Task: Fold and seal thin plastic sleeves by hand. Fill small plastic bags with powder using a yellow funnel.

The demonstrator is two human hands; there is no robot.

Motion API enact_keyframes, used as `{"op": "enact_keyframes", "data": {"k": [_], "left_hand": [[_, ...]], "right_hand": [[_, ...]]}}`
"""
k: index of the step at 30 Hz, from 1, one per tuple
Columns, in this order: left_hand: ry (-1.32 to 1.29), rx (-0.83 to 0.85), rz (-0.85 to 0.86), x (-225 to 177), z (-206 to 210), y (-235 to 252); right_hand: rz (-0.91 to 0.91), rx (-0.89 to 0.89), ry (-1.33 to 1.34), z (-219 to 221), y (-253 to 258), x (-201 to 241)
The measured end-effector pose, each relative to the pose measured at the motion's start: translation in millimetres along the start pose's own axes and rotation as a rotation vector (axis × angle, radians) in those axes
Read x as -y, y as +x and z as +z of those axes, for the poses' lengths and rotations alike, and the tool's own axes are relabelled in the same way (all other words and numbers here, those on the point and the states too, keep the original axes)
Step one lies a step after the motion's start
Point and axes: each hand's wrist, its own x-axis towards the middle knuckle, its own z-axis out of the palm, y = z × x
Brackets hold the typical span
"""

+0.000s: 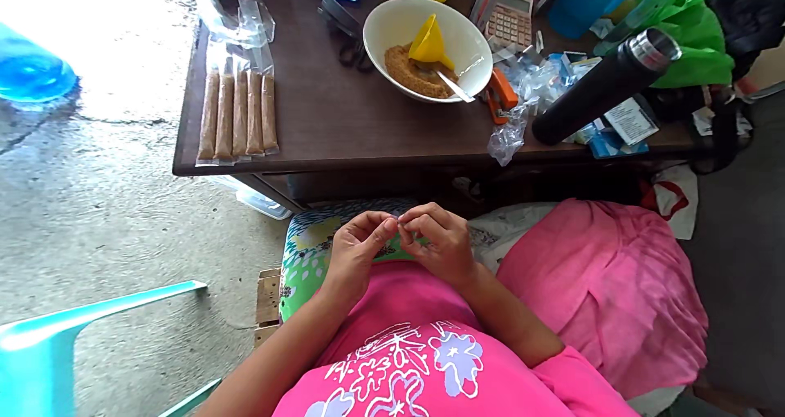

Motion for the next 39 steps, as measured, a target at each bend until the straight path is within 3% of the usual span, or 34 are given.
{"op": "enact_keyframes", "data": {"k": [39], "left_hand": [[0.040,-0.077,-0.021,-1.1,1.9,-0.3]], "right_hand": [[-0.027,0.044,-0.048,-1.9,0.8,-0.3]]}}
